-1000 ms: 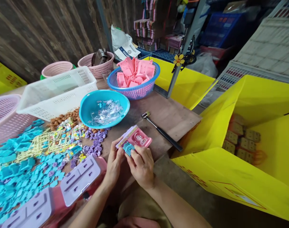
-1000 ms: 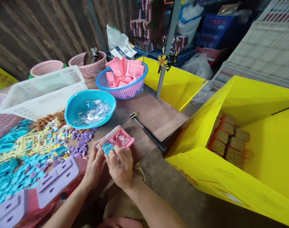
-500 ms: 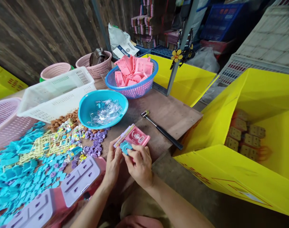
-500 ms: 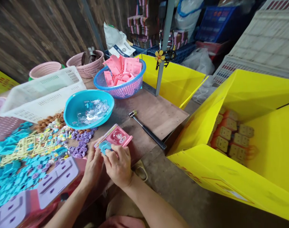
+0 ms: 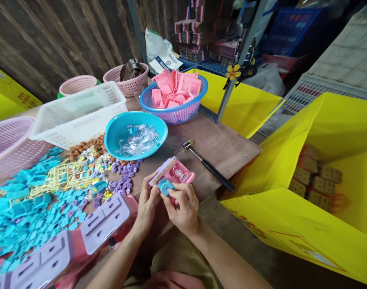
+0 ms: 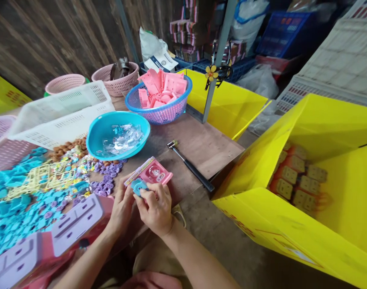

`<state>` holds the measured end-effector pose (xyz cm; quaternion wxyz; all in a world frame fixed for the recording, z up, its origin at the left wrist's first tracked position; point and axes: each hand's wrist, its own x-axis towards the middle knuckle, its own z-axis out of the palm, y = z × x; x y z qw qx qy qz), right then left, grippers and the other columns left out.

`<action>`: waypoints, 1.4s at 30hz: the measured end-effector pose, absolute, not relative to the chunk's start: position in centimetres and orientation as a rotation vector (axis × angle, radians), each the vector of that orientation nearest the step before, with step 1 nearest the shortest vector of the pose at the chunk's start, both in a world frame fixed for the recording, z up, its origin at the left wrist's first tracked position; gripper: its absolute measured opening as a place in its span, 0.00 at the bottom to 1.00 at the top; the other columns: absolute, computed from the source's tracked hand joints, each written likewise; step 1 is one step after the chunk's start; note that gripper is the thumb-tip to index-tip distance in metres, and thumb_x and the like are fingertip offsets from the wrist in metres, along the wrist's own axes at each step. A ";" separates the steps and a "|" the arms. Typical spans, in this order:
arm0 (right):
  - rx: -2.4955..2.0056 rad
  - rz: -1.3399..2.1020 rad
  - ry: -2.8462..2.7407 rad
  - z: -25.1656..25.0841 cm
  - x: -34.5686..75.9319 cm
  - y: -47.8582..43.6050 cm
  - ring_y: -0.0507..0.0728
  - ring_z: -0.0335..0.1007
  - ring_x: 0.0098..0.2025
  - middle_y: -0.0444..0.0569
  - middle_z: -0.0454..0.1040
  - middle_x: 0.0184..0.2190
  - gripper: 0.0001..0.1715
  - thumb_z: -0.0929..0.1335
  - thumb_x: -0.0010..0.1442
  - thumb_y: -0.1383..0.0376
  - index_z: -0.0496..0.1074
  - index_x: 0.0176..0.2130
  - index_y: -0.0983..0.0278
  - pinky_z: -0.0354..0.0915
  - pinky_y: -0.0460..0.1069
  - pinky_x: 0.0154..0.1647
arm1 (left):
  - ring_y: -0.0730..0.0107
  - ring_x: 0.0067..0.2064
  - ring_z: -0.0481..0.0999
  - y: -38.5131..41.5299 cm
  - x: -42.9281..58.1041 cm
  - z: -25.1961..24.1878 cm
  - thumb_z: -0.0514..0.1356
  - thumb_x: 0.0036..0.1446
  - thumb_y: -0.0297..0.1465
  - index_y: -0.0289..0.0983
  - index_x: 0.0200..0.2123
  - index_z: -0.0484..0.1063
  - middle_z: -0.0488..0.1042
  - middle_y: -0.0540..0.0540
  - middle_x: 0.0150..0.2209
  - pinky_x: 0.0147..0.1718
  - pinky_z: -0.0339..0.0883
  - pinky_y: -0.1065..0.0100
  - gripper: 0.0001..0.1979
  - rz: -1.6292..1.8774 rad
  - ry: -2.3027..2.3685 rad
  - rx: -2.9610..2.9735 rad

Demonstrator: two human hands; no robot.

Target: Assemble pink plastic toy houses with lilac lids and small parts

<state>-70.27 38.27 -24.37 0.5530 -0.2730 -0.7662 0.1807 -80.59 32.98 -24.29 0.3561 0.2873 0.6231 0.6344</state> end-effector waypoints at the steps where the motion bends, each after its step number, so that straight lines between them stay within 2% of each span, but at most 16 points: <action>1: -0.647 0.438 -1.804 -24.4 -70.2 38.2 0.54 0.68 0.35 0.50 0.69 0.32 0.04 0.67 0.59 0.67 0.65 0.36 0.63 0.69 0.50 0.35 | 0.67 0.48 0.71 32.9 -80.6 -24.3 0.57 0.58 0.40 0.42 0.49 0.64 0.72 0.48 0.46 0.49 0.64 0.67 0.17 1.631 1.600 0.745; 7: -0.693 0.482 -1.791 -24.3 -70.3 37.8 0.53 0.67 0.33 0.49 0.70 0.32 0.06 0.67 0.59 0.68 0.64 0.36 0.63 0.66 0.50 0.33 | 0.68 0.51 0.69 32.8 -80.4 -24.3 0.55 0.60 0.38 0.44 0.52 0.62 0.70 0.49 0.51 0.51 0.62 0.68 0.17 1.637 1.529 0.768; 17: -0.811 0.642 -1.979 -22.5 -69.2 37.9 0.55 0.67 0.37 0.49 0.68 0.34 0.03 0.64 0.62 0.67 0.62 0.38 0.63 0.67 0.51 0.37 | 0.66 0.50 0.70 32.8 -80.5 -24.3 0.55 0.58 0.41 0.41 0.50 0.63 0.71 0.47 0.49 0.50 0.63 0.66 0.18 1.595 1.647 0.847; 22: -0.864 0.494 -1.990 -23.0 -69.5 37.4 0.56 0.65 0.35 0.50 0.69 0.33 0.02 0.63 0.63 0.66 0.63 0.38 0.64 0.66 0.50 0.34 | 0.66 0.46 0.72 32.9 -80.2 -23.9 0.55 0.58 0.41 0.40 0.49 0.64 0.72 0.47 0.47 0.46 0.65 0.66 0.18 1.573 1.727 0.901; 31: -0.793 0.132 -2.048 -23.7 -69.7 37.6 0.55 0.68 0.33 0.55 0.74 0.37 0.06 0.62 0.63 0.69 0.67 0.41 0.67 0.65 0.50 0.33 | 0.65 0.50 0.69 32.8 -80.9 -24.3 0.55 0.58 0.41 0.41 0.49 0.64 0.70 0.47 0.48 0.51 0.61 0.65 0.18 1.545 1.709 0.923; 37: -0.740 0.154 -2.027 -24.2 -69.6 37.3 0.56 0.71 0.37 0.57 0.74 0.38 0.10 0.65 0.61 0.69 0.67 0.44 0.68 0.67 0.50 0.35 | 0.63 0.53 0.68 32.7 -81.3 -24.4 0.54 0.59 0.42 0.41 0.50 0.62 0.69 0.46 0.52 0.52 0.61 0.63 0.18 1.527 1.644 0.909; 42: -0.745 0.218 -1.984 -24.5 -69.6 37.2 0.56 0.71 0.34 0.56 0.75 0.37 0.09 0.66 0.60 0.69 0.68 0.43 0.66 0.68 0.50 0.34 | 0.64 0.52 0.69 32.6 -81.4 -24.5 0.54 0.60 0.40 0.41 0.51 0.63 0.69 0.46 0.52 0.52 0.62 0.64 0.17 1.534 1.655 0.877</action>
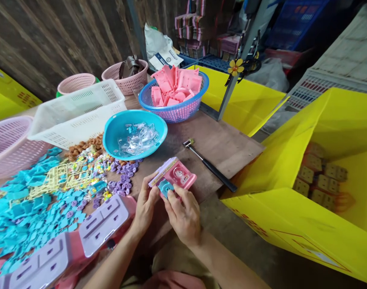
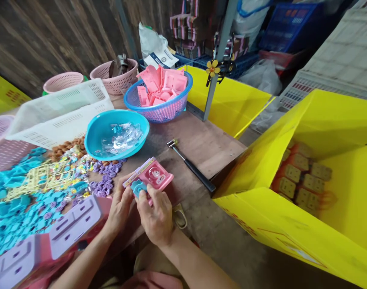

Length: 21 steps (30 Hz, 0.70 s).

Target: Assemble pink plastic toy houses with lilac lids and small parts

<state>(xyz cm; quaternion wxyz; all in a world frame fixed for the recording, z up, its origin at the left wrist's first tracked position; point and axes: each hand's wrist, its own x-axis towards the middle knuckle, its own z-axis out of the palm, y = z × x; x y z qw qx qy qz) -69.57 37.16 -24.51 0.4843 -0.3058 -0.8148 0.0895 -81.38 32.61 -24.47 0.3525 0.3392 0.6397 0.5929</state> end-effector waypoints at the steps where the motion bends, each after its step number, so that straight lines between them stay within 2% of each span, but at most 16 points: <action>1: -0.741 0.218 -1.973 -24.6 -69.6 37.2 0.55 0.71 0.34 0.56 0.75 0.38 0.09 0.66 0.60 0.69 0.68 0.42 0.66 0.68 0.50 0.34 | 0.64 0.51 0.70 32.6 -81.4 -24.4 0.54 0.59 0.40 0.41 0.51 0.63 0.69 0.46 0.51 0.52 0.62 0.64 0.18 1.532 1.665 0.874; 13: -0.671 0.249 -1.874 -25.3 -69.7 37.4 0.56 0.72 0.35 0.58 0.76 0.38 0.08 0.67 0.59 0.69 0.67 0.41 0.66 0.70 0.50 0.33 | 0.64 0.53 0.68 32.2 -81.2 -24.7 0.54 0.60 0.38 0.43 0.53 0.63 0.70 0.48 0.49 0.54 0.60 0.63 0.18 1.522 1.684 0.871; 21: -0.795 0.384 -1.871 -24.1 -70.8 37.3 0.55 0.71 0.35 0.53 0.73 0.34 0.03 0.66 0.60 0.68 0.68 0.37 0.65 0.70 0.49 0.35 | 0.69 0.44 0.73 32.7 -81.5 -25.1 0.56 0.58 0.41 0.43 0.51 0.65 0.73 0.50 0.43 0.46 0.67 0.68 0.18 1.614 1.624 0.693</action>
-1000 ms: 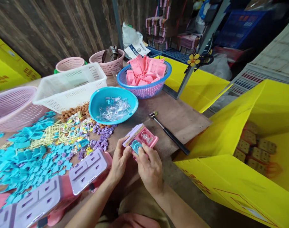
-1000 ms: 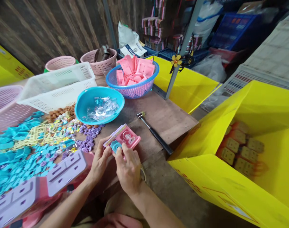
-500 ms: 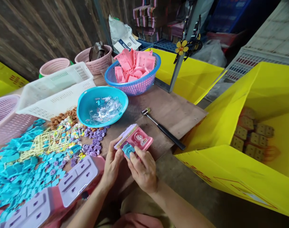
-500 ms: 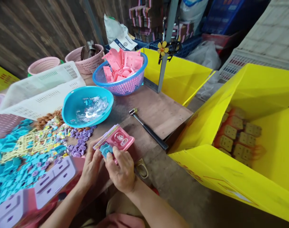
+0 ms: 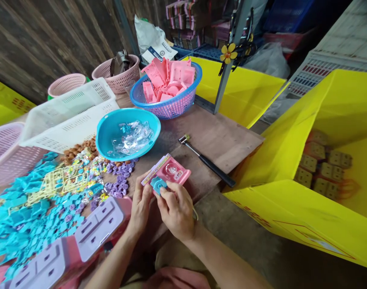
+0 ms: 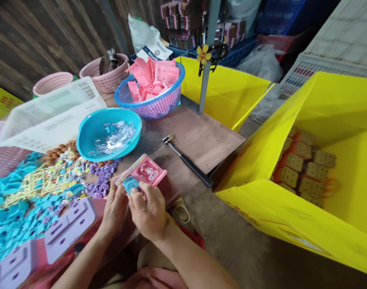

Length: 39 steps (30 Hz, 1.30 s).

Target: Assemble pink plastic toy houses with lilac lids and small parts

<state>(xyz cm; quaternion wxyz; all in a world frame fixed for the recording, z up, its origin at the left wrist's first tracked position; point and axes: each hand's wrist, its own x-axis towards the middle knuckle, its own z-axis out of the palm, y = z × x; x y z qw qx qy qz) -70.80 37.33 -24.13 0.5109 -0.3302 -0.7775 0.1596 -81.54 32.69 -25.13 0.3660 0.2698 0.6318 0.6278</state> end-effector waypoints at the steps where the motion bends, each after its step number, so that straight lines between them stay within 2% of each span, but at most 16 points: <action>1: -0.798 0.383 -1.880 -24.0 -70.9 37.4 0.55 0.71 0.35 0.53 0.73 0.33 0.03 0.66 0.60 0.68 0.68 0.37 0.65 0.69 0.49 0.35 | 0.69 0.44 0.73 32.8 -81.6 -25.1 0.56 0.58 0.41 0.43 0.50 0.65 0.73 0.50 0.43 0.46 0.67 0.69 0.18 1.606 1.628 0.684; 8: -0.738 0.239 -1.882 -24.6 -71.5 37.6 0.55 0.71 0.32 0.55 0.75 0.37 0.06 0.64 0.60 0.71 0.68 0.40 0.64 0.66 0.50 0.31 | 0.70 0.46 0.72 33.0 -81.8 -24.9 0.55 0.59 0.41 0.41 0.49 0.66 0.72 0.49 0.45 0.47 0.66 0.70 0.17 1.594 1.692 0.756; 13: -0.784 0.370 -1.830 -24.4 -71.5 37.4 0.56 0.71 0.35 0.55 0.74 0.36 0.04 0.65 0.60 0.70 0.67 0.38 0.64 0.69 0.50 0.34 | 0.72 0.43 0.72 32.9 -81.6 -25.1 0.55 0.59 0.41 0.43 0.48 0.66 0.72 0.50 0.43 0.45 0.66 0.71 0.16 1.607 1.613 0.708; 17: -0.746 0.468 -1.765 -25.2 -70.0 36.8 0.56 0.71 0.38 0.55 0.72 0.37 0.06 0.66 0.59 0.71 0.66 0.39 0.64 0.71 0.51 0.36 | 0.66 0.47 0.70 32.4 -80.8 -24.5 0.53 0.60 0.39 0.43 0.52 0.63 0.70 0.46 0.45 0.50 0.64 0.62 0.17 1.531 1.707 0.886; 20: -0.783 0.540 -1.704 -26.9 -68.2 36.3 0.55 0.72 0.38 0.53 0.72 0.36 0.06 0.66 0.59 0.69 0.65 0.39 0.63 0.72 0.50 0.35 | 0.57 0.56 0.62 32.1 -80.2 -24.1 0.55 0.59 0.38 0.43 0.53 0.63 0.61 0.42 0.52 0.55 0.58 0.53 0.18 1.373 1.877 1.277; 23: -0.905 0.593 -1.701 -28.4 -66.6 36.0 0.55 0.71 0.36 0.50 0.71 0.33 0.04 0.66 0.60 0.66 0.64 0.36 0.62 0.71 0.49 0.32 | 0.49 0.61 0.55 32.1 -79.8 -24.1 0.58 0.56 0.37 0.42 0.52 0.64 0.54 0.39 0.55 0.56 0.56 0.47 0.20 1.135 1.945 1.634; 28: -0.910 0.602 -1.794 -28.6 -65.4 35.8 0.55 0.70 0.37 0.48 0.70 0.33 0.06 0.67 0.59 0.67 0.64 0.30 0.61 0.70 0.50 0.35 | 0.50 0.60 0.55 32.2 -79.6 -24.3 0.57 0.58 0.37 0.43 0.55 0.62 0.52 0.38 0.54 0.55 0.58 0.49 0.21 1.065 1.937 1.784; 32: -0.864 0.591 -1.802 -28.7 -65.3 36.1 0.56 0.70 0.39 0.49 0.71 0.34 0.05 0.68 0.57 0.69 0.66 0.32 0.61 0.70 0.51 0.37 | 0.51 0.61 0.54 32.3 -79.5 -24.1 0.56 0.58 0.35 0.43 0.55 0.61 0.51 0.39 0.54 0.53 0.61 0.52 0.21 1.101 1.906 1.824; 39: -0.804 0.504 -1.828 -29.5 -65.1 36.3 0.57 0.69 0.42 0.51 0.71 0.38 0.06 0.68 0.57 0.71 0.66 0.33 0.61 0.70 0.52 0.38 | 0.49 0.58 0.57 32.3 -79.3 -23.7 0.56 0.58 0.35 0.42 0.55 0.59 0.49 0.38 0.53 0.50 0.64 0.52 0.22 1.033 1.946 1.834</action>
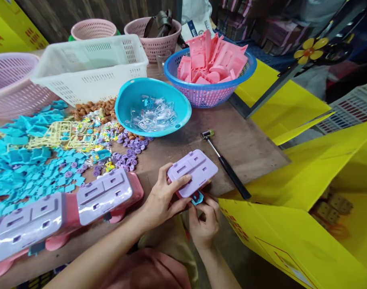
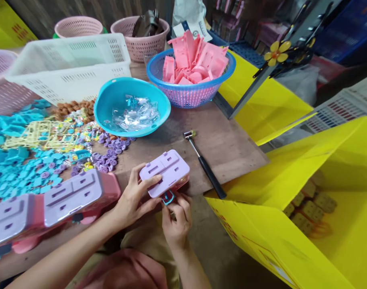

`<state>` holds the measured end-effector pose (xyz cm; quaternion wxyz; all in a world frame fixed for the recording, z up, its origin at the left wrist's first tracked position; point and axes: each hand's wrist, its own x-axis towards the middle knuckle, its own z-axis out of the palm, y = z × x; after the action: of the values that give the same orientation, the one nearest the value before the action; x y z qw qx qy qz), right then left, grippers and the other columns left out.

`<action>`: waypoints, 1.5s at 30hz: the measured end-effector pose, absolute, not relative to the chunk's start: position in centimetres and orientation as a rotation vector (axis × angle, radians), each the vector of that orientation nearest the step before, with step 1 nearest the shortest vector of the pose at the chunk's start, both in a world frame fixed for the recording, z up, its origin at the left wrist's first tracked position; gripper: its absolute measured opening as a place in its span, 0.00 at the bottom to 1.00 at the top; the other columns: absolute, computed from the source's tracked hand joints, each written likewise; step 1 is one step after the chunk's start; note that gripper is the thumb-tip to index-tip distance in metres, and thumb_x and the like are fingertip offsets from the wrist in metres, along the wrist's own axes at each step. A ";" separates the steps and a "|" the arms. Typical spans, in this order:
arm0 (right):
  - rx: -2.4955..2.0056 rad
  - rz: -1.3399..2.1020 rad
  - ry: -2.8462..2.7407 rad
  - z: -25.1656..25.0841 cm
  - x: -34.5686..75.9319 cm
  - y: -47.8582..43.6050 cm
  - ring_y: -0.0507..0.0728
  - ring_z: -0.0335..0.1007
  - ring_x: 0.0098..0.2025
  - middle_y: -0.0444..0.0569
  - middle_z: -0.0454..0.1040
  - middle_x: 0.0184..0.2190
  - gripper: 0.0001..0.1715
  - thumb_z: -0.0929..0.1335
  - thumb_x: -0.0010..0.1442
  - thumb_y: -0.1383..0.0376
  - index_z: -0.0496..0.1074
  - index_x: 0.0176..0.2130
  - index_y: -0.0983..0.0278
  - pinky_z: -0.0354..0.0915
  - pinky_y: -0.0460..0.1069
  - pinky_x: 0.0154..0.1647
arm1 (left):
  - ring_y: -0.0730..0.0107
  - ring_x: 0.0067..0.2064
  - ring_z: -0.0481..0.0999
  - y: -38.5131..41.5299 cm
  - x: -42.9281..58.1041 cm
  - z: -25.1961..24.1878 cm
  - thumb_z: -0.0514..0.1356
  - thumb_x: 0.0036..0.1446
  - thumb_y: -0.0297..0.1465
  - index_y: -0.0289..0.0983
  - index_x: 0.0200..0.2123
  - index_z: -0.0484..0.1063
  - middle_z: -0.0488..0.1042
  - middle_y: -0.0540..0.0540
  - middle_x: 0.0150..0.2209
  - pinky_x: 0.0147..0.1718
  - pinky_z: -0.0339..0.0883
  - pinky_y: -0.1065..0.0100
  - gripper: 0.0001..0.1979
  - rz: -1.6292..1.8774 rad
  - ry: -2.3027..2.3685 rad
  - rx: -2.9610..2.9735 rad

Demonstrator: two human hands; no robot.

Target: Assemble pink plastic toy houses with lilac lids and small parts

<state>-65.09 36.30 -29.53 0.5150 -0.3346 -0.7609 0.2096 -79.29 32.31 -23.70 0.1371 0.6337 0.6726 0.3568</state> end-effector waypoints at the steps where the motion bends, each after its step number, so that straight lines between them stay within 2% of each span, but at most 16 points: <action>1: -0.804 0.500 -1.827 -29.6 -65.1 36.3 0.57 0.69 0.42 0.51 0.71 0.38 0.06 0.68 0.57 0.71 0.66 0.33 0.61 0.70 0.52 0.38 | 0.49 0.58 0.57 32.3 -79.3 -23.7 0.56 0.59 0.36 0.42 0.56 0.58 0.49 0.38 0.53 0.50 0.65 0.53 0.22 1.031 1.950 1.844; 16: -0.846 0.441 -1.874 -29.3 -65.0 36.1 0.56 0.70 0.41 0.50 0.70 0.37 0.06 0.68 0.57 0.71 0.66 0.31 0.62 0.70 0.50 0.38 | 0.49 0.61 0.52 32.1 -79.7 -24.0 0.54 0.60 0.35 0.42 0.59 0.54 0.46 0.37 0.56 0.52 0.64 0.52 0.24 1.008 1.918 1.946; 21: -0.837 0.441 -1.883 -29.7 -64.6 36.1 0.56 0.70 0.42 0.51 0.70 0.39 0.04 0.67 0.58 0.70 0.66 0.32 0.62 0.70 0.51 0.38 | 0.49 0.59 0.54 32.4 -78.9 -22.5 0.57 0.57 0.37 0.40 0.54 0.58 0.47 0.38 0.54 0.51 0.64 0.52 0.23 0.966 1.925 1.745; 24: -0.832 0.396 -1.889 -29.8 -64.7 36.1 0.56 0.70 0.42 0.51 0.70 0.39 0.05 0.68 0.57 0.70 0.66 0.32 0.62 0.70 0.50 0.38 | 0.53 0.57 0.57 33.0 -77.7 -21.0 0.59 0.53 0.29 0.39 0.48 0.59 0.51 0.41 0.51 0.51 0.64 0.54 0.19 1.013 1.983 1.502; 27: -0.819 0.394 -1.881 -29.8 -64.9 36.2 0.56 0.70 0.42 0.50 0.70 0.39 0.05 0.68 0.57 0.69 0.66 0.32 0.61 0.70 0.50 0.37 | 0.63 0.48 0.63 34.0 -76.8 -20.0 0.57 0.46 0.20 0.40 0.41 0.58 0.53 0.44 0.47 0.45 0.67 0.60 0.19 1.055 2.032 1.304; 30: -0.828 0.411 -1.880 -29.7 -65.2 36.3 0.56 0.70 0.42 0.50 0.70 0.38 0.06 0.67 0.58 0.69 0.65 0.31 0.61 0.70 0.50 0.37 | 0.70 0.39 0.64 34.8 -76.7 -19.5 0.57 0.42 0.19 0.40 0.36 0.56 0.53 0.47 0.42 0.39 0.68 0.64 0.18 0.992 2.046 1.194; 33: -0.829 0.427 -1.872 -29.7 -65.3 36.2 0.56 0.70 0.43 0.50 0.70 0.38 0.07 0.67 0.57 0.70 0.65 0.30 0.61 0.70 0.50 0.38 | 0.69 0.40 0.63 35.1 -76.8 -19.5 0.58 0.42 0.19 0.41 0.35 0.54 0.53 0.49 0.40 0.40 0.67 0.64 0.19 0.942 2.073 1.215; 39: -0.801 0.438 -1.855 -29.8 -65.4 36.1 0.56 0.69 0.43 0.51 0.70 0.39 0.05 0.67 0.58 0.70 0.66 0.31 0.62 0.71 0.51 0.38 | 0.69 0.37 0.62 35.2 -76.7 -19.8 0.59 0.42 0.21 0.41 0.35 0.54 0.53 0.49 0.40 0.36 0.65 0.65 0.19 0.847 2.179 1.241; 45: -0.830 0.451 -1.871 -29.7 -65.4 35.9 0.56 0.68 0.45 0.52 0.70 0.41 0.05 0.66 0.58 0.71 0.65 0.31 0.62 0.69 0.50 0.41 | 0.67 0.39 0.62 35.4 -76.7 -19.3 0.58 0.43 0.21 0.41 0.35 0.54 0.53 0.48 0.40 0.35 0.64 0.64 0.18 0.740 2.189 1.226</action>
<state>-65.40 35.87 -29.75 0.4994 -0.3431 -0.7734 0.1863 -76.74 35.38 -19.35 0.2597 0.4526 0.8081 0.2732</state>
